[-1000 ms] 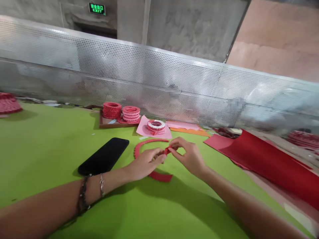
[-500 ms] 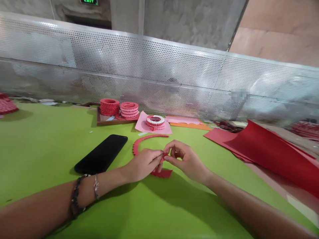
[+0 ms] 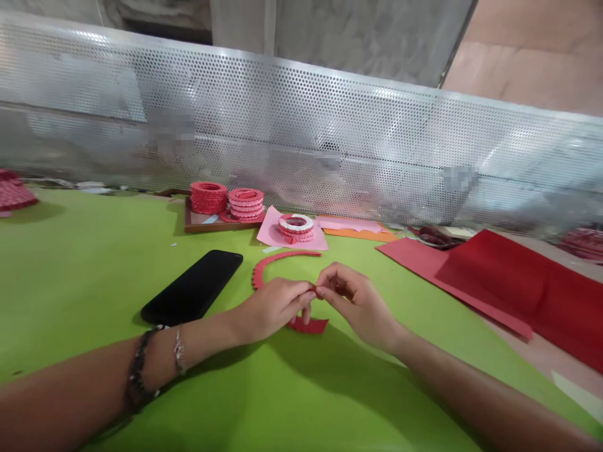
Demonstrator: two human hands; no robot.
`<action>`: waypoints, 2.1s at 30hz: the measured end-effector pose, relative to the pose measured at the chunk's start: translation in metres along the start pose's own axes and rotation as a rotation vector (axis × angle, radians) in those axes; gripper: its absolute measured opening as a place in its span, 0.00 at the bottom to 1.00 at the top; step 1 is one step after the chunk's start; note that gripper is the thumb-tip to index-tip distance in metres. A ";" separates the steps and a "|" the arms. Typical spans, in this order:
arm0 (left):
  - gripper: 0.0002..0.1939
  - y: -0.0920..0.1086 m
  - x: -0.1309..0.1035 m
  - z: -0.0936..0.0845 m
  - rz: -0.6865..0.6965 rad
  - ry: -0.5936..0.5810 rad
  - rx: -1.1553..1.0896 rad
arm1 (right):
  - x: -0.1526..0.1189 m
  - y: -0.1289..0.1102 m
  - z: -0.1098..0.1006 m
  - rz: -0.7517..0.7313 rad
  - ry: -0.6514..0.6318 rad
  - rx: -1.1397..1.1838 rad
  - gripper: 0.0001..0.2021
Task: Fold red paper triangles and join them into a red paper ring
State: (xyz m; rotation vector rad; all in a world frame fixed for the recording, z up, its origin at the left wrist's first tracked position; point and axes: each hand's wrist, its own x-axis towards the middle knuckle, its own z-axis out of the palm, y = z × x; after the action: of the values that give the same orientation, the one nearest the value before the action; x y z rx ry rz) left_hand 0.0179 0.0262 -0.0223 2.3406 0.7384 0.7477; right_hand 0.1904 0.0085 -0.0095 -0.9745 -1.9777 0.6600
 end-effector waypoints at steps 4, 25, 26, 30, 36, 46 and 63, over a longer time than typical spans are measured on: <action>0.17 -0.001 -0.001 -0.004 0.066 0.048 0.120 | 0.000 0.001 0.000 -0.015 -0.013 0.016 0.04; 0.10 -0.008 0.000 -0.013 0.120 -0.255 0.316 | 0.009 0.007 -0.023 -0.095 0.115 -0.092 0.03; 0.10 -0.007 -0.001 -0.017 0.105 -0.251 0.301 | 0.007 0.002 -0.023 -0.126 0.118 -0.123 0.03; 0.13 0.004 -0.002 -0.034 0.057 -0.185 0.238 | -0.001 -0.014 -0.026 -0.324 0.151 -0.320 0.04; 0.14 0.012 -0.005 -0.039 0.107 -0.020 0.260 | -0.011 -0.019 -0.024 -0.522 0.175 -0.471 0.06; 0.14 0.017 -0.007 -0.037 0.097 -0.045 0.209 | -0.013 -0.024 -0.022 -0.561 0.177 -0.565 0.07; 0.10 0.017 -0.005 -0.037 0.141 -0.047 0.246 | -0.013 -0.022 -0.025 -0.622 0.164 -0.697 0.06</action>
State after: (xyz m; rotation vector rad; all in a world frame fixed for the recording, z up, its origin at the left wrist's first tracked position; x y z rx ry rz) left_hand -0.0035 0.0238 0.0124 2.6460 0.6842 0.6916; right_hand 0.2074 -0.0118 0.0136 -0.6821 -2.2274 -0.4689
